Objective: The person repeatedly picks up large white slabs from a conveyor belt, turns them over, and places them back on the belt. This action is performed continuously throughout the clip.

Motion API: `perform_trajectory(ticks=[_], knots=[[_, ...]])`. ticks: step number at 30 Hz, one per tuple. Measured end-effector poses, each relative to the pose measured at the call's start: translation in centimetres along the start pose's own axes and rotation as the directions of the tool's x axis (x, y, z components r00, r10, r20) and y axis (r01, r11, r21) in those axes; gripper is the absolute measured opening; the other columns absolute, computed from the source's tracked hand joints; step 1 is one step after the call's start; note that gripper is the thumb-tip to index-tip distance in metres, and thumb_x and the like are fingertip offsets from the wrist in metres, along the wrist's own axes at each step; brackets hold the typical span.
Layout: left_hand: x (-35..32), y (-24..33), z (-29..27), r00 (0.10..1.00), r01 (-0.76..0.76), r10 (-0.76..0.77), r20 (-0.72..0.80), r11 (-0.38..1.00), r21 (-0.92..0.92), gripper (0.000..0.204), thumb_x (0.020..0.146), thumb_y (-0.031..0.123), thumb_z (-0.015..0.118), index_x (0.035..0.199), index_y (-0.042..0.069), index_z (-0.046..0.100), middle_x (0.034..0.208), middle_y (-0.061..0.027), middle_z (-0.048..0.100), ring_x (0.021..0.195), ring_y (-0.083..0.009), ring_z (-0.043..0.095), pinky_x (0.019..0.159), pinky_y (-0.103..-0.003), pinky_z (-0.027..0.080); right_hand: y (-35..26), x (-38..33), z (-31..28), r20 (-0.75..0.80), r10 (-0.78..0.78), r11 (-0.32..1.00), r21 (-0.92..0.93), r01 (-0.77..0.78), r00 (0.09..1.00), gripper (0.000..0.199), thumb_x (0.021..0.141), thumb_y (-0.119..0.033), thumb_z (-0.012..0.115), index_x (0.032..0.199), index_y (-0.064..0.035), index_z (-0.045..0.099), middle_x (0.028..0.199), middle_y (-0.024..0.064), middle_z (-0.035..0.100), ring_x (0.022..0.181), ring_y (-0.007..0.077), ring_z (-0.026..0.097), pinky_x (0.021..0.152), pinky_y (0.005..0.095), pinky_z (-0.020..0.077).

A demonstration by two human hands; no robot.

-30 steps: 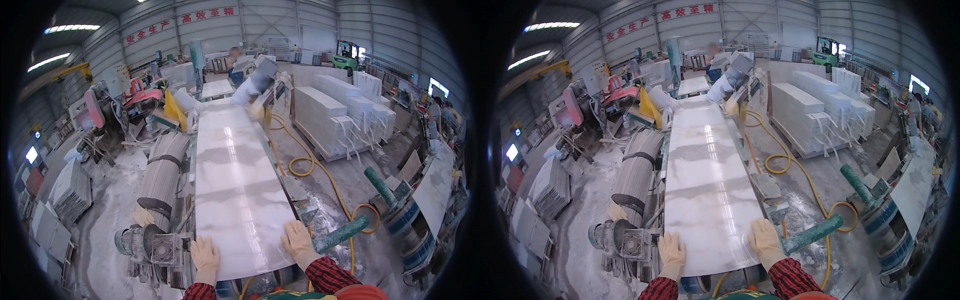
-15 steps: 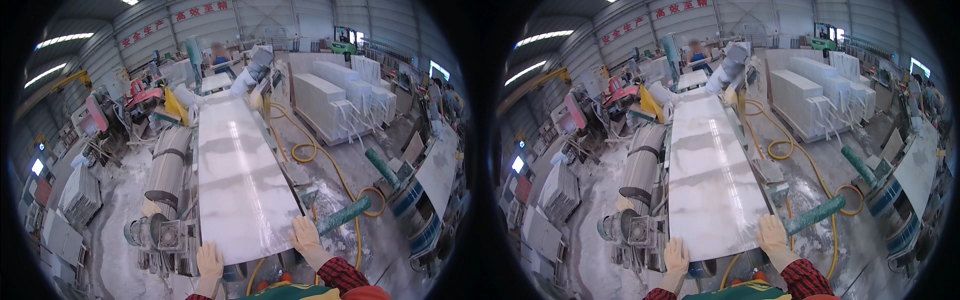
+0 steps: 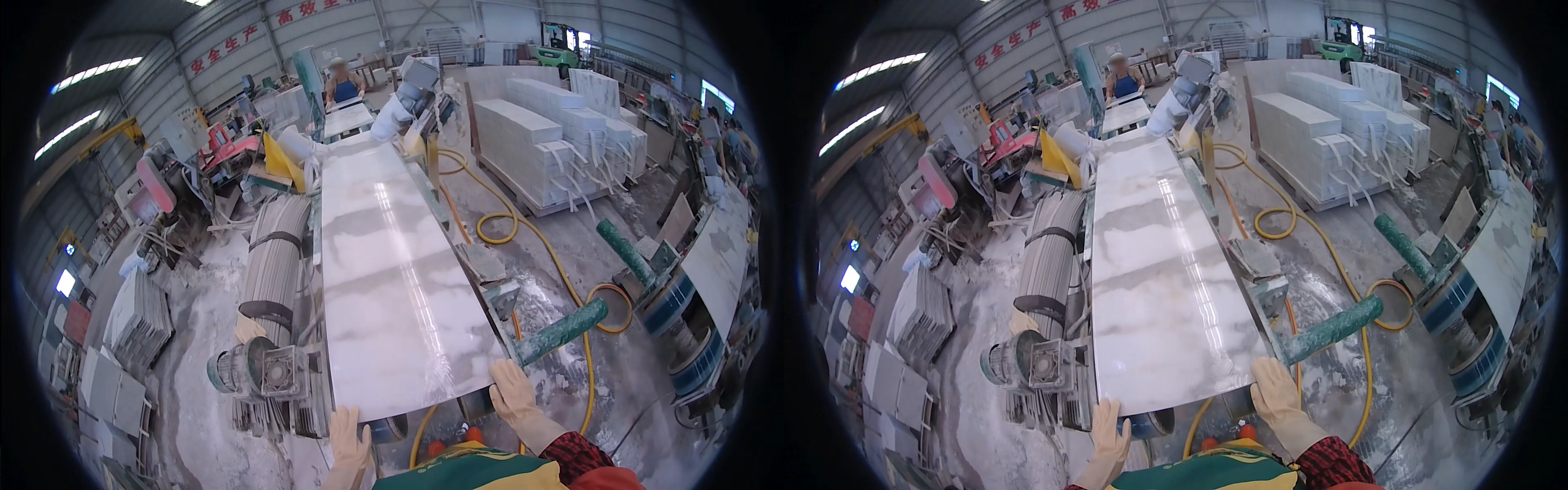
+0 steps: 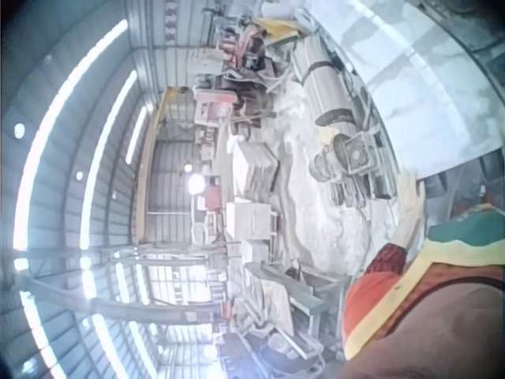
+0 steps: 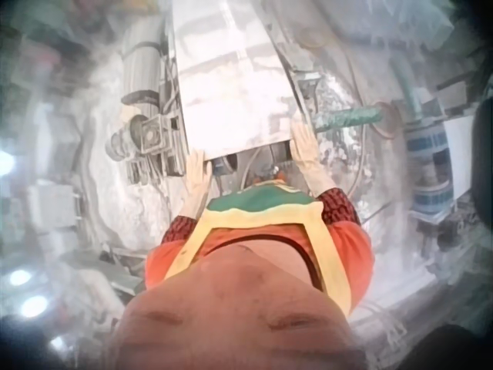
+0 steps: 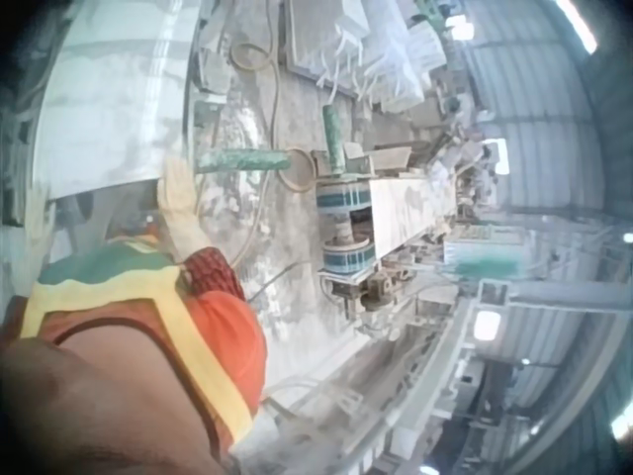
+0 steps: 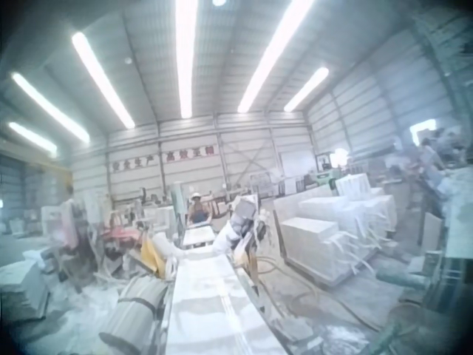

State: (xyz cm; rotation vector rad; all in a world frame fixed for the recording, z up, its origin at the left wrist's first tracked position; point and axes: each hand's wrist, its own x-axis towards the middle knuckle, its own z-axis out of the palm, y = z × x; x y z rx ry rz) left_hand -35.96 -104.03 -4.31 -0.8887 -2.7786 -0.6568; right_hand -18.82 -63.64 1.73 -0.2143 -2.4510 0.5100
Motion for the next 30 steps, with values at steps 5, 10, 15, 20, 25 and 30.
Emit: perform_trajectory(ticks=[5, 10, 15, 20, 25, 30], knots=[[4.2, 3.3, -2.5, 0.965, -0.242, 0.238, -0.107, 0.97, -0.022, 0.056, 0.093, 0.022, 0.074, 0.145, 0.006, 0.061, 0.144, -0.0295, 0.058, 0.132, -0.0517, 0.054, 0.114, -0.06, 0.041, -0.9, 0.5, -1.0, 0.122, 0.078, 0.996, -0.042, -0.073, 0.99, 0.038, 0.091, -0.016, 0.065, 0.124, 0.0015, 0.06, 0.127, 0.025, 0.062, 0.117, 0.0472, 0.058, 0.107, 0.0561, 0.047], [9.0, 5.9, -0.6, 0.92, -0.336, 0.337, -0.198, 0.941, 0.042, 0.04, 0.093, 0.018, 0.07, 0.13, 0.004, 0.067, 0.126, -0.0209, 0.064, 0.116, -0.0441, 0.06, 0.102, -0.056, 0.046, -1.7, 3.5, 2.5, -0.003, -0.147, 0.986, -0.083, 0.146, 0.989, 0.032, 0.091, -0.023, 0.067, 0.116, -0.0028, 0.063, 0.121, 0.02, 0.064, 0.116, 0.0433, 0.059, 0.104, 0.0547, 0.0463], [10.4, 6.1, -0.2, 0.965, -0.244, 0.253, -0.073, 0.964, 0.109, 0.034, 0.095, 0.022, 0.068, 0.124, 0.005, 0.07, 0.121, -0.0168, 0.068, 0.114, -0.0394, 0.062, 0.101, -0.054, 0.046, -0.8, 4.9, 5.1, 0.028, -0.113, 0.99, -0.08, 0.115, 0.993, 0.033, 0.095, -0.023, 0.064, 0.122, -0.0035, 0.067, 0.122, 0.0172, 0.069, 0.11, 0.0374, 0.064, 0.098, 0.0507, 0.0476], [9.0, 5.9, 1.2, 0.975, -0.152, 0.156, -0.157, 0.988, 0.035, 0.033, 0.1, 0.023, 0.065, 0.127, 0.006, 0.072, 0.128, -0.0159, 0.072, 0.123, -0.0368, 0.064, 0.11, -0.054, 0.046, -1.3, 5.3, 4.8, -0.079, -0.157, 0.987, -0.03, 0.155, 0.984, 0.025, 0.09, -0.022, 0.067, 0.11, -0.0058, 0.066, 0.105, 0.013, 0.063, 0.096, 0.0345, 0.06, 0.086, 0.0485, 0.0467], [8.4, 5.4, 2.7, 0.98, -0.08, 0.073, -0.184, 0.996, -0.033, 0.029, 0.104, 0.019, 0.063, 0.127, 0.005, 0.074, 0.134, -0.0171, 0.074, 0.129, -0.0376, 0.067, 0.116, -0.055, 0.047, -0.8, 4.3, 5.3, -0.072, -0.139, 0.99, -0.028, 0.138, 0.988, 0.023, 0.087, -0.018, 0.068, 0.107, -0.0064, 0.065, 0.1, 0.0128, 0.06, 0.092, 0.0345, 0.059, 0.084, 0.0483, 0.0464], [7.9, 4.1, 3.3, 0.959, -0.106, 0.108, -0.262, 0.994, 0.022, 0.027, 0.103, 0.019, 0.066, 0.124, 0.005, 0.076, 0.128, -0.0183, 0.077, 0.123, -0.0385, 0.069, 0.113, -0.053, 0.05, -1.0, 3.8, 6.2, -0.146, -0.162, 0.986, 0.012, 0.166, 0.976, 0.024, 0.086, -0.018, 0.068, 0.107, -0.0078, 0.067, 0.101, 0.013, 0.062, 0.093, 0.0352, 0.059, 0.085, 0.0499, 0.0466]])
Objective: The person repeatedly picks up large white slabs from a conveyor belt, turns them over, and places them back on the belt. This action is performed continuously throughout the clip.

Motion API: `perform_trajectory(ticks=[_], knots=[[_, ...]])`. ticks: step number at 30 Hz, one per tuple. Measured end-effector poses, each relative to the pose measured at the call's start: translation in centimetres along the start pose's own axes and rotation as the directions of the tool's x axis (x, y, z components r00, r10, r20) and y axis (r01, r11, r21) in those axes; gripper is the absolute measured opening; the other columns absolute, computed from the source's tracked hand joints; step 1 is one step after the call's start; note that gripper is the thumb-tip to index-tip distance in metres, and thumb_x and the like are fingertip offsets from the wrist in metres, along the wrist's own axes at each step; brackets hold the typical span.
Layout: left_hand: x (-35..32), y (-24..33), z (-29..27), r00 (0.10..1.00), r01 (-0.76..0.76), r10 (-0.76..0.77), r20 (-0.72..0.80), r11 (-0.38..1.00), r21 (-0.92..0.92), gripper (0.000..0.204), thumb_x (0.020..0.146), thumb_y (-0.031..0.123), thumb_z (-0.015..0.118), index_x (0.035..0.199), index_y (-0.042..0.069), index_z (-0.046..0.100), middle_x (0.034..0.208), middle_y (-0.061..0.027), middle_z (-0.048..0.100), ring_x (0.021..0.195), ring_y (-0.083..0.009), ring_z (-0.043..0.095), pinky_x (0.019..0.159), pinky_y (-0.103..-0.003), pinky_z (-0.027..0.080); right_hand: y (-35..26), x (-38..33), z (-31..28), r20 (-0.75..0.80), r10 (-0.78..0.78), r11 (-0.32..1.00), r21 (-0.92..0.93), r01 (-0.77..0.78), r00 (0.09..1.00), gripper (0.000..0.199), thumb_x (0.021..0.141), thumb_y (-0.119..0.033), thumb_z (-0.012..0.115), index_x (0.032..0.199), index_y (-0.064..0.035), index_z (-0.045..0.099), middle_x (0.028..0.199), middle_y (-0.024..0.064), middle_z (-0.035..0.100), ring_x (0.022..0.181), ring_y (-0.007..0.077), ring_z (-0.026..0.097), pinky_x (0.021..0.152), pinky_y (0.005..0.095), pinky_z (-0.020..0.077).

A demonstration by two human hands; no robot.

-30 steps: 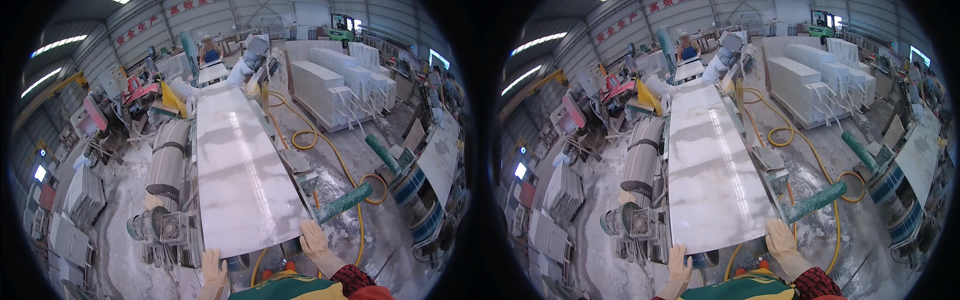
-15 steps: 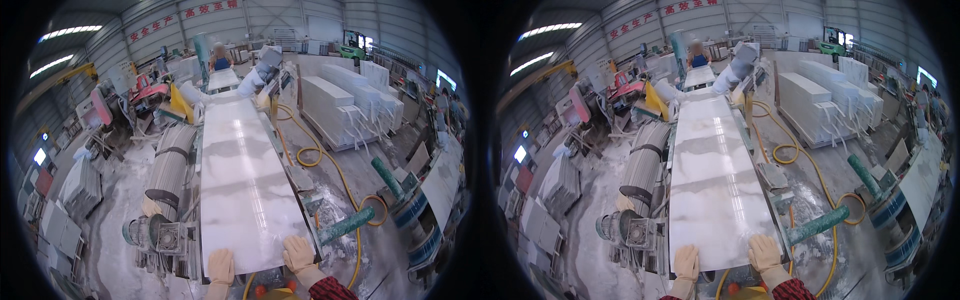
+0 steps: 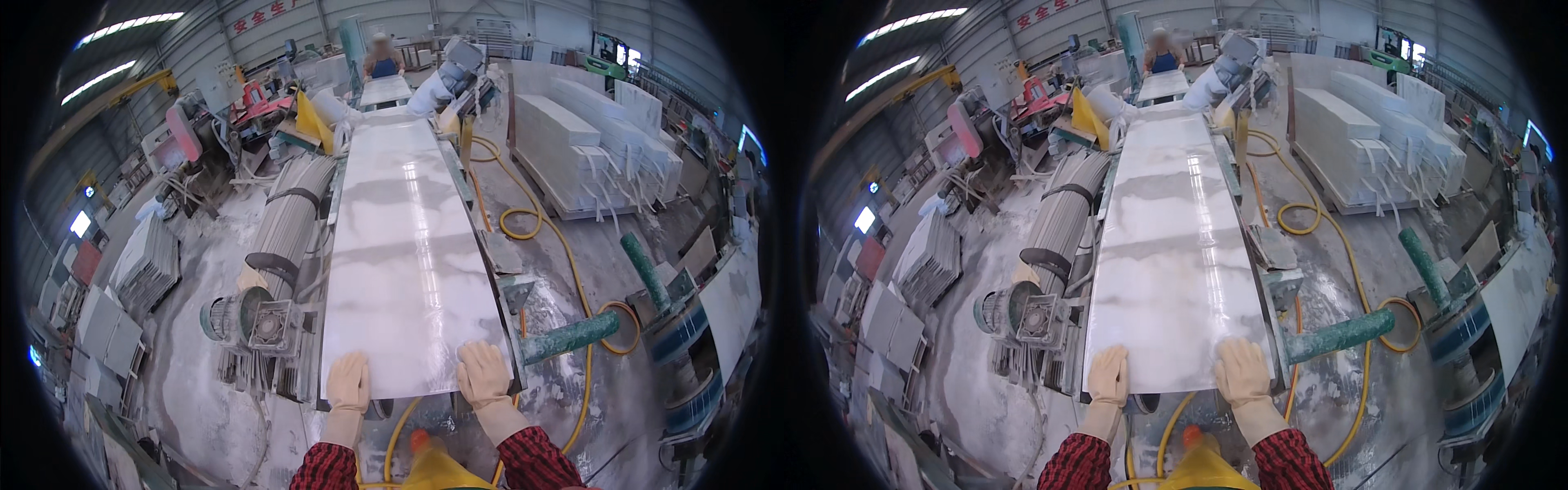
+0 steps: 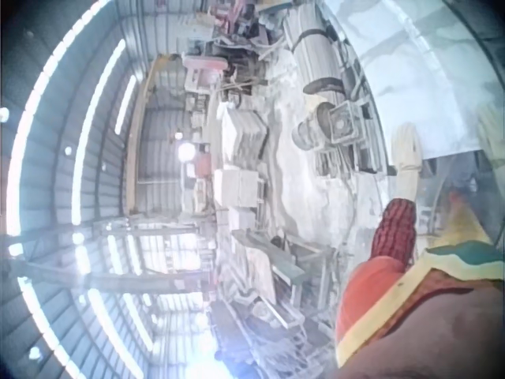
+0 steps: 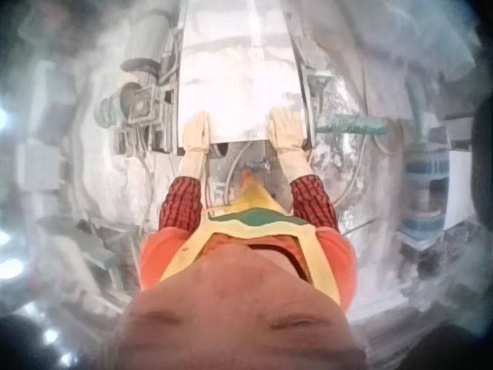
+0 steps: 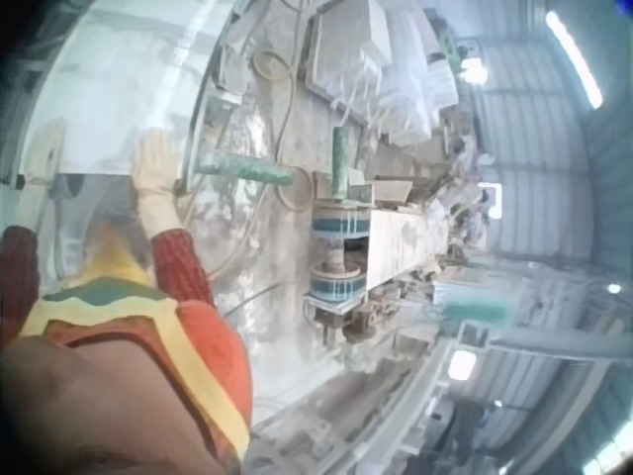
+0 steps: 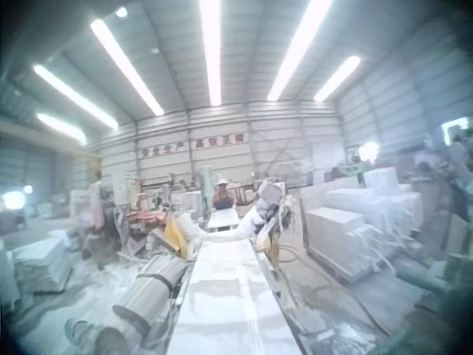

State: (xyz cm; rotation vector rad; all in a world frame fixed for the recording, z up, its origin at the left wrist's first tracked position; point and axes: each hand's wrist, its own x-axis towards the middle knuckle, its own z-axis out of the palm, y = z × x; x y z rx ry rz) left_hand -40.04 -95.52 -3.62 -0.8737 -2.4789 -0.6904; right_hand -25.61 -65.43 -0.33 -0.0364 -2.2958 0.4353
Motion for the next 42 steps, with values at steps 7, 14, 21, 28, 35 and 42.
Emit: perform_trajectory(ticks=[7, 14, 21, 28, 35, 42], knots=[[0.3, 1.1, -0.2, 0.999, 0.006, -0.005, 0.048, 1.0, -0.015, 0.029, 0.104, 0.019, 0.064, 0.129, 0.006, 0.073, 0.134, -0.0187, 0.074, 0.128, -0.0382, 0.067, 0.114, -0.053, 0.047, 0.2, -0.4, -0.6, 0.068, 0.012, 1.0, -0.024, -0.011, 0.998, 0.019, 0.088, -0.02, 0.067, 0.104, -0.0097, 0.065, 0.098, 0.0111, 0.061, 0.094, 0.0343, 0.059, 0.086, 0.0489, 0.0459], [-0.4, 1.0, -0.3, 0.994, 0.02, -0.025, 0.111, 0.999, 0.043, 0.038, 0.107, 0.026, 0.06, 0.139, 0.008, 0.07, 0.144, -0.0189, 0.071, 0.136, -0.0385, 0.063, 0.121, -0.055, 0.041, -0.2, -0.8, -0.9, 0.056, 0.011, 1.0, -0.025, -0.01, 0.998, 0.017, 0.089, -0.019, 0.067, 0.103, -0.0095, 0.064, 0.098, 0.0107, 0.057, 0.094, 0.0338, 0.058, 0.085, 0.0473, 0.0451], [-0.9, 0.8, -0.3, 0.99, 0.04, -0.047, 0.135, 0.998, 0.056, 0.039, 0.108, 0.028, 0.059, 0.14, 0.009, 0.069, 0.146, -0.0185, 0.07, 0.138, -0.0385, 0.061, 0.123, -0.055, 0.04, -0.6, -0.7, -1.0, 0.063, 0.006, 1.0, -0.014, -0.005, 0.998, 0.016, 0.09, -0.019, 0.066, 0.103, -0.0093, 0.064, 0.098, 0.0107, 0.058, 0.092, 0.0332, 0.057, 0.084, 0.0469, 0.0447], [-1.5, 0.6, 0.0, 0.991, 0.03, -0.04, 0.129, 0.997, 0.073, 0.039, 0.107, 0.028, 0.059, 0.139, 0.009, 0.069, 0.144, -0.0177, 0.07, 0.137, -0.0373, 0.061, 0.122, -0.054, 0.04, -1.0, -0.9, -1.6, 0.086, 0.011, 0.999, -0.034, -0.008, 0.996, 0.019, 0.089, -0.017, 0.064, 0.105, -0.0071, 0.065, 0.103, 0.0106, 0.062, 0.094, 0.0321, 0.058, 0.085, 0.046, 0.0455], [-1.6, 1.0, -0.5, 0.995, 0.003, -0.01, 0.099, 0.997, 0.073, 0.037, 0.105, 0.026, 0.061, 0.137, 0.008, 0.069, 0.14, -0.0182, 0.071, 0.132, -0.0377, 0.063, 0.118, -0.054, 0.042, -1.1, -1.2, -1.8, 0.101, 0.021, 0.999, -0.037, -0.018, 0.995, 0.02, 0.088, -0.016, 0.064, 0.105, -0.006, 0.066, 0.104, 0.0108, 0.063, 0.095, 0.032, 0.058, 0.086, 0.0458, 0.0458], [-1.5, 1.9, -1.6, 0.994, -0.008, 0.002, 0.108, 0.998, 0.057, 0.036, 0.103, 0.023, 0.064, 0.134, 0.007, 0.069, 0.136, -0.0184, 0.072, 0.129, -0.0382, 0.063, 0.115, -0.054, 0.044, -1.5, -1.3, -2.1, 0.071, 0.005, 1.0, -0.025, -0.004, 0.997, 0.018, 0.088, -0.015, 0.064, 0.104, -0.0061, 0.065, 0.103, 0.011, 0.062, 0.092, 0.0321, 0.057, 0.084, 0.0455, 0.0446]])
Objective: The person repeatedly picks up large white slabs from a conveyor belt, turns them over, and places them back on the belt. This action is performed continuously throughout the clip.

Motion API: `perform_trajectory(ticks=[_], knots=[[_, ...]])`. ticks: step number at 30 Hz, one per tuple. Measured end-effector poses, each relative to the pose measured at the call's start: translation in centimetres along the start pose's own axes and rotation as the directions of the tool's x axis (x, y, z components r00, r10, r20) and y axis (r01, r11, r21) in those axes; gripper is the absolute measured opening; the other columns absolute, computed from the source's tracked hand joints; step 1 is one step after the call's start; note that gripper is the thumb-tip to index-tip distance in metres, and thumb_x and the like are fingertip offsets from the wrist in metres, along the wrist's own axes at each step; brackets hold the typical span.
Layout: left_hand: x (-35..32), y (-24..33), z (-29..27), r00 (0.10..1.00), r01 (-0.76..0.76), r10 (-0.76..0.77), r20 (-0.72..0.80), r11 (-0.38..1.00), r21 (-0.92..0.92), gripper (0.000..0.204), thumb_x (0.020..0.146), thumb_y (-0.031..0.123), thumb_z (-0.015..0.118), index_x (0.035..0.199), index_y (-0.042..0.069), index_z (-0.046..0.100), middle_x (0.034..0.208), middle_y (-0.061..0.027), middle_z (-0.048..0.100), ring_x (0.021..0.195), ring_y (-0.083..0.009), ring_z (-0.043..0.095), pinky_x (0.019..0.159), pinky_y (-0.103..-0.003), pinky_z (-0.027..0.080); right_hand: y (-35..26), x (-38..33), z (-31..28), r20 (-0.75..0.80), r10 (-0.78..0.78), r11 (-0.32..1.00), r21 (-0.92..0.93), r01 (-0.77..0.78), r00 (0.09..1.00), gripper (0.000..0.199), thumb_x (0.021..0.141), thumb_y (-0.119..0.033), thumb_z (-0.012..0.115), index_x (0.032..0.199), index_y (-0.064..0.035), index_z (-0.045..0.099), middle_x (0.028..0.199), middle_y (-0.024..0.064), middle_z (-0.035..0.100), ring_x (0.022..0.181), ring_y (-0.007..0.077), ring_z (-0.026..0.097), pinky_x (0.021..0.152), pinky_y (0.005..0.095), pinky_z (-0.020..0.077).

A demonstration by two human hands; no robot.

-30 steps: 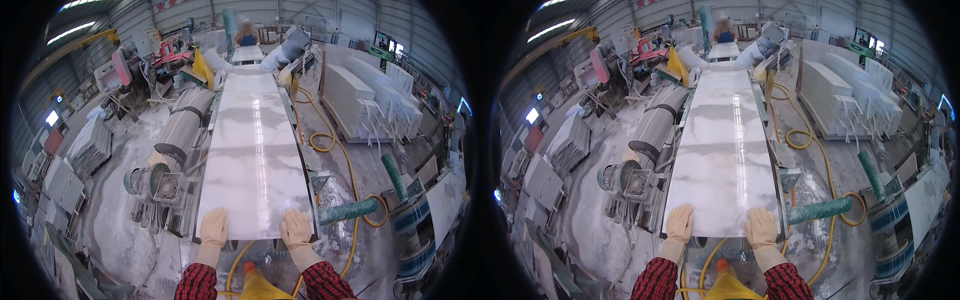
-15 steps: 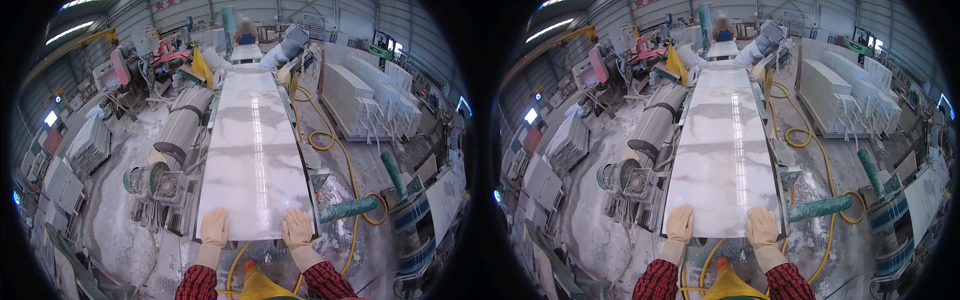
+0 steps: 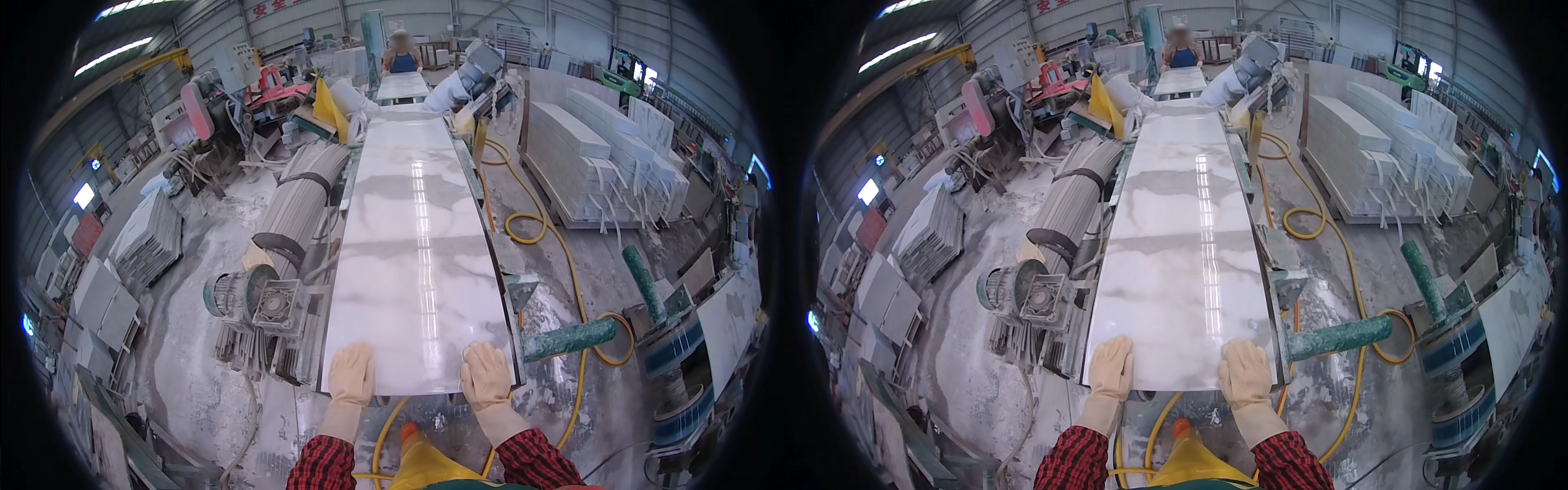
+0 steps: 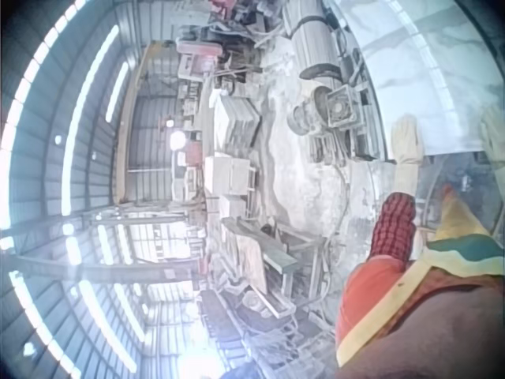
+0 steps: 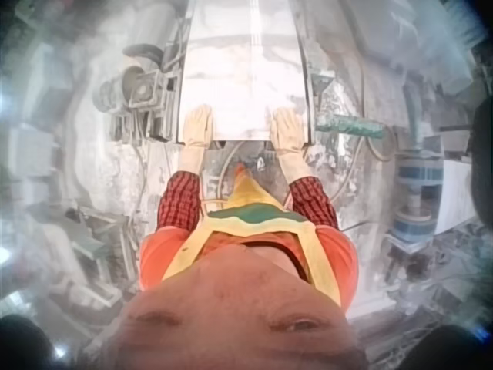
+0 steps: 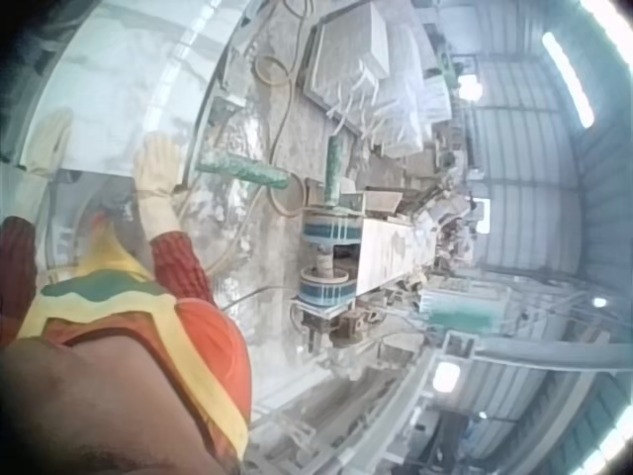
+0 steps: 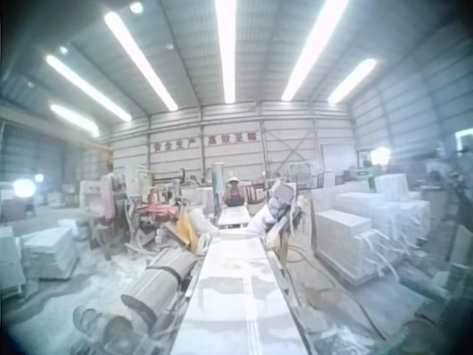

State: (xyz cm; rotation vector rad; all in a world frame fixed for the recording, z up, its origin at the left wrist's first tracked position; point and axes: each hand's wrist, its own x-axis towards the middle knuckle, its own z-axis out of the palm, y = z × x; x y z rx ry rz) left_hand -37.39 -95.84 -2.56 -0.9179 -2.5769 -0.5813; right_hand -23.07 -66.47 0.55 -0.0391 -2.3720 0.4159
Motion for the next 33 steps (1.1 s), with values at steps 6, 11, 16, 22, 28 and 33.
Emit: perform_trajectory(ticks=[6, 11, 16, 22, 28, 33], knots=[[-0.4, -0.1, 0.1, 1.0, 0.014, -0.014, 0.02, 1.0, -0.006, 0.034, 0.102, 0.023, 0.064, 0.132, 0.008, 0.069, 0.134, -0.0171, 0.072, 0.127, -0.0379, 0.063, 0.114, -0.054, 0.044, 0.0, -0.4, -0.2, 0.021, 0.006, 1.0, -0.008, -0.006, 1.0, 0.017, 0.09, -0.019, 0.064, 0.103, -0.0083, 0.065, 0.1, 0.0101, 0.06, 0.092, 0.0323, 0.058, 0.083, 0.0463, 0.0446], [-0.7, 0.1, 0.1, 0.999, 0.038, -0.037, 0.031, 0.999, -0.016, 0.034, 0.103, 0.024, 0.063, 0.133, 0.01, 0.069, 0.138, -0.0159, 0.072, 0.132, -0.0372, 0.063, 0.117, -0.054, 0.043, -0.2, -0.6, -0.2, 0.006, 0.008, 1.0, 0.002, -0.008, 1.0, 0.017, 0.09, -0.02, 0.063, 0.102, -0.0081, 0.064, 0.1, 0.0101, 0.06, 0.093, 0.0319, 0.058, 0.083, 0.0458, 0.0443], [-1.4, -0.2, 0.6, 1.0, 0.023, -0.023, -0.01, 1.0, 0.016, 0.037, 0.103, 0.025, 0.063, 0.136, 0.01, 0.069, 0.14, -0.0158, 0.071, 0.135, -0.0365, 0.062, 0.119, -0.054, 0.042, -0.5, -0.7, -0.5, 0.027, 0.001, 1.0, -0.01, -0.001, 1.0, 0.017, 0.088, -0.015, 0.063, 0.103, -0.0052, 0.064, 0.102, 0.0114, 0.062, 0.091, 0.0326, 0.057, 0.083, 0.0456, 0.044], [-1.7, -0.3, 0.6, 1.0, 0.01, -0.01, 0.0, 1.0, -0.004, 0.037, 0.103, 0.024, 0.064, 0.136, 0.008, 0.069, 0.139, -0.017, 0.072, 0.133, -0.0369, 0.063, 0.117, -0.054, 0.043, -0.9, -0.7, -1.2, 0.044, 0.013, 1.0, 0.003, -0.013, 0.999, 0.018, 0.089, -0.014, 0.063, 0.104, -0.0049, 0.065, 0.102, 0.0119, 0.062, 0.092, 0.0328, 0.058, 0.083, 0.0459, 0.0443], [-1.9, 0.0, 0.1, 1.0, 0.012, -0.013, -0.014, 1.0, -0.019, 0.036, 0.103, 0.025, 0.065, 0.135, 0.008, 0.069, 0.138, -0.0175, 0.072, 0.132, -0.0375, 0.063, 0.117, -0.054, 0.044, -1.0, -1.1, -1.2, 0.031, 0.004, 1.0, -0.007, -0.004, 1.0, 0.017, 0.089, -0.014, 0.063, 0.104, -0.0049, 0.065, 0.101, 0.012, 0.062, 0.092, 0.0327, 0.058, 0.083, 0.0458, 0.0445], [-2.2, 0.2, -0.1, 1.0, 0.026, -0.026, -0.009, 1.0, -0.012, 0.036, 0.104, 0.025, 0.065, 0.136, 0.009, 0.07, 0.139, -0.0175, 0.072, 0.133, -0.0378, 0.064, 0.118, -0.055, 0.044, -0.7, -1.6, -0.9, 0.051, 0.027, 1.0, -0.003, -0.027, 0.998, 0.019, 0.09, -0.021, 0.064, 0.104, -0.0081, 0.064, 0.101, 0.0106, 0.059, 0.094, 0.0332, 0.057, 0.085, 0.0471, 0.0443]])
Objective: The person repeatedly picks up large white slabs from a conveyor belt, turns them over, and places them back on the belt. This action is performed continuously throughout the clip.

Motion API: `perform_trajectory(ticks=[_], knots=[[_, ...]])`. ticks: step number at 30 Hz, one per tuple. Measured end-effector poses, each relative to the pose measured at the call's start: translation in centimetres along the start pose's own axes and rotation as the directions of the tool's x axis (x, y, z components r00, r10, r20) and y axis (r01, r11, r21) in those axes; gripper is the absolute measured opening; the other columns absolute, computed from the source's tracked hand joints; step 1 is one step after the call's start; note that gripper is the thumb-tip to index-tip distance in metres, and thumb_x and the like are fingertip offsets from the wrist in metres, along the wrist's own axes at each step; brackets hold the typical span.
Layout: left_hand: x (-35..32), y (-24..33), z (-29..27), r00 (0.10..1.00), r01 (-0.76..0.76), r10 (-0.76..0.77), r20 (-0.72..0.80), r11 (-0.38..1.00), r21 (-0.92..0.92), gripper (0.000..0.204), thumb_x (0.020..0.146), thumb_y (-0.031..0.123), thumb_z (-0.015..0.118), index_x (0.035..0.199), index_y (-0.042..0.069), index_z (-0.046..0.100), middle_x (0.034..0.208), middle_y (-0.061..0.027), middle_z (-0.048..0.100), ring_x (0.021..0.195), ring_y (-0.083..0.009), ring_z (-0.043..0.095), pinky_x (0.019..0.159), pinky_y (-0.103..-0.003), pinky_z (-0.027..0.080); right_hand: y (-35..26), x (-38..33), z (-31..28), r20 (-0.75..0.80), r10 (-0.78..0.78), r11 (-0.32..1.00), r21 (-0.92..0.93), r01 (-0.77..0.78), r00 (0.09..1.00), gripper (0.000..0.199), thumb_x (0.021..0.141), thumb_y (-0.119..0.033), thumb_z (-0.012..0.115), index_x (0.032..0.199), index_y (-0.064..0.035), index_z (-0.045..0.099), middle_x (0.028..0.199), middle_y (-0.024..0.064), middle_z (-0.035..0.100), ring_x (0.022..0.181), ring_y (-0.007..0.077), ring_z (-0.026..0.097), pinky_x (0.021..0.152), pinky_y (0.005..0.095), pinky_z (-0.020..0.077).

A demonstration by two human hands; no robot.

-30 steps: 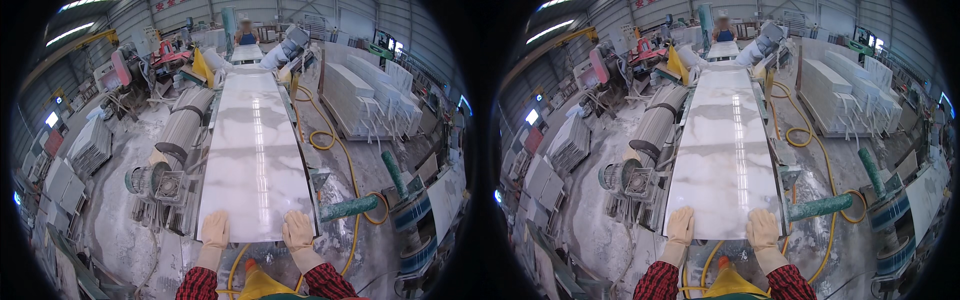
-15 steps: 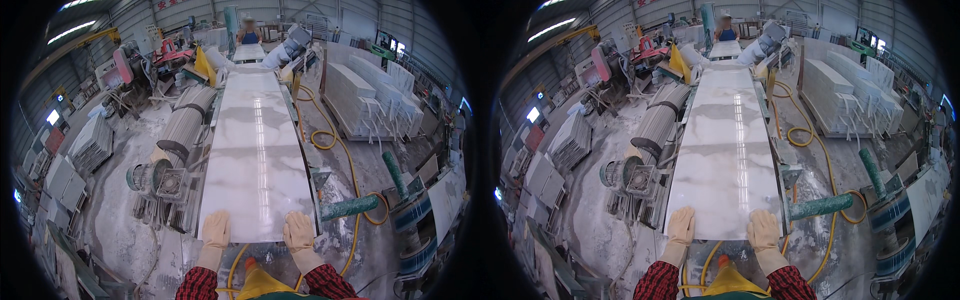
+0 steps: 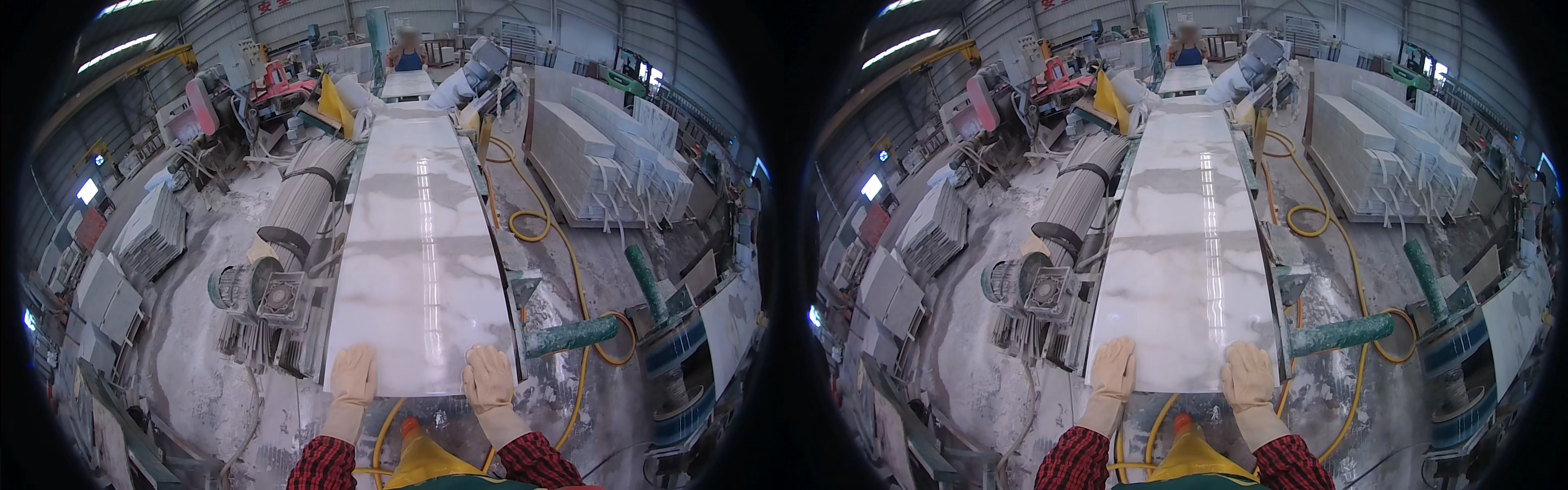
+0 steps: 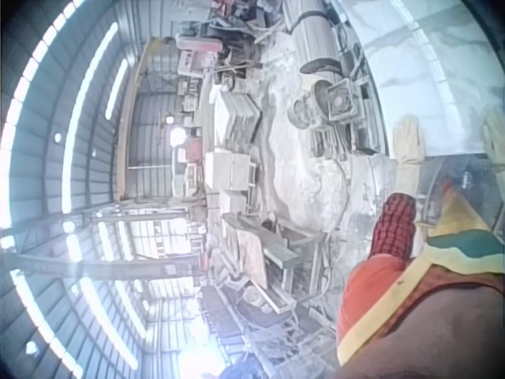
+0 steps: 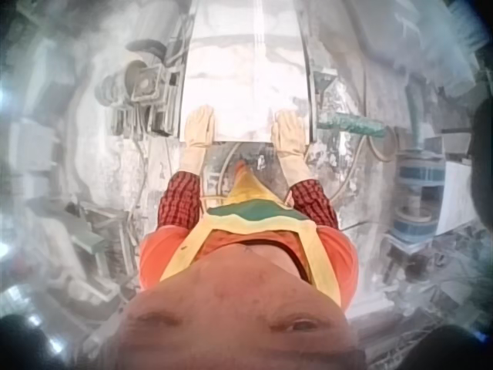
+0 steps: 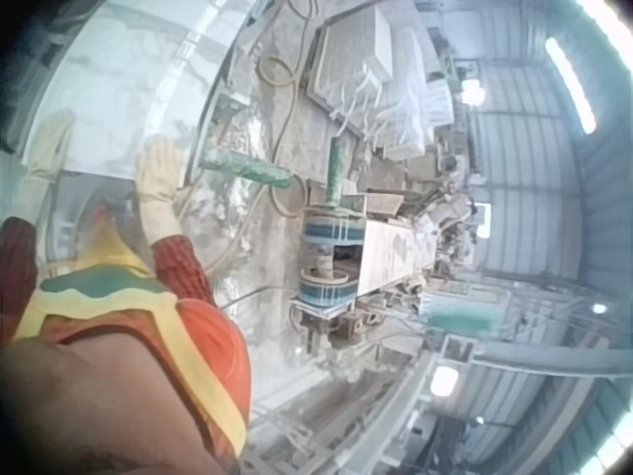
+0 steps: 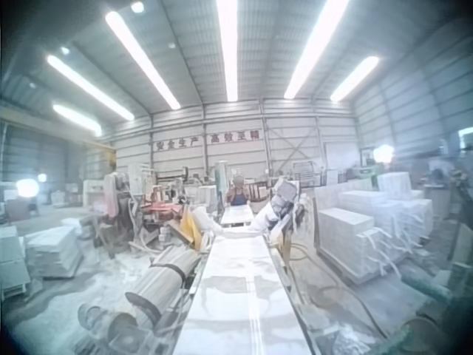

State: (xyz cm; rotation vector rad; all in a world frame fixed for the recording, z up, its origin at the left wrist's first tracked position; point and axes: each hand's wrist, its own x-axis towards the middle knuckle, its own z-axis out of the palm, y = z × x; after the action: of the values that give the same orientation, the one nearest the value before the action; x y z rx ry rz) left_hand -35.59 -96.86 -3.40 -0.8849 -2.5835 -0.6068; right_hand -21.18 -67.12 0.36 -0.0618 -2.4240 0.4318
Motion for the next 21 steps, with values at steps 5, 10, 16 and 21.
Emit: perform_trajectory(ticks=[5, 10, 16, 21], knots=[[-0.3, 0.1, -0.1, 1.0, 0.005, -0.005, 0.001, 1.0, 0.02, 0.037, 0.104, 0.025, 0.066, 0.137, 0.01, 0.07, 0.14, -0.0172, 0.072, 0.134, -0.0375, 0.064, 0.119, -0.055, 0.043, -0.4, -0.2, -0.2, -0.011, 0.003, 1.0, 0.006, -0.002, 1.0, 0.019, 0.09, -0.021, 0.064, 0.104, -0.0081, 0.064, 0.101, 0.0106, 0.06, 0.094, 0.0331, 0.058, 0.085, 0.0471, 0.0441], [-0.4, 0.5, -0.5, 1.0, -0.007, 0.007, 0.012, 1.0, -0.01, 0.039, 0.103, 0.023, 0.066, 0.139, 0.006, 0.07, 0.14, -0.0199, 0.071, 0.134, -0.0403, 0.063, 0.119, -0.056, 0.043, -0.5, -0.3, -0.4, -0.045, -0.01, 1.0, -0.005, 0.01, 0.999, 0.019, 0.091, -0.021, 0.063, 0.105, -0.0071, 0.065, 0.101, 0.0109, 0.059, 0.093, 0.0334, 0.057, 0.085, 0.047, 0.0438], [-1.2, 0.2, -1.3, 0.989, -0.147, 0.146, -0.031, 0.989, -0.022, 0.047, 0.096, 0.026, 0.073, 0.136, 0.004, 0.068, 0.137, -0.0218, 0.068, 0.128, -0.0426, 0.061, 0.112, -0.059, 0.044, -0.6, -0.8, -0.7, -0.042, -0.035, 0.999, -0.013, 0.034, 0.999, 0.025, 0.093, -0.02, 0.063, 0.112, -0.0045, 0.067, 0.106, 0.0134, 0.063, 0.097, 0.0362, 0.059, 0.087, 0.0502, 0.0443], [1.0, 2.9, -6.4, 0.857, -0.411, 0.434, 0.278, 0.901, -0.137, 0.069, 0.08, 0.028, 0.085, 0.143, 0.009, 0.064, 0.147, -0.0198, 0.061, 0.136, -0.0419, 0.056, 0.112, -0.059, 0.043, 0.0, -2.1, 0.0, -0.093, -0.031, 1.0, 0.001, 0.031, 0.995, 0.029, 0.093, -0.017, 0.065, 0.117, -0.0011, 0.069, 0.112, 0.017, 0.066, 0.101, 0.0397, 0.062, 0.09, 0.0534, 0.046]])
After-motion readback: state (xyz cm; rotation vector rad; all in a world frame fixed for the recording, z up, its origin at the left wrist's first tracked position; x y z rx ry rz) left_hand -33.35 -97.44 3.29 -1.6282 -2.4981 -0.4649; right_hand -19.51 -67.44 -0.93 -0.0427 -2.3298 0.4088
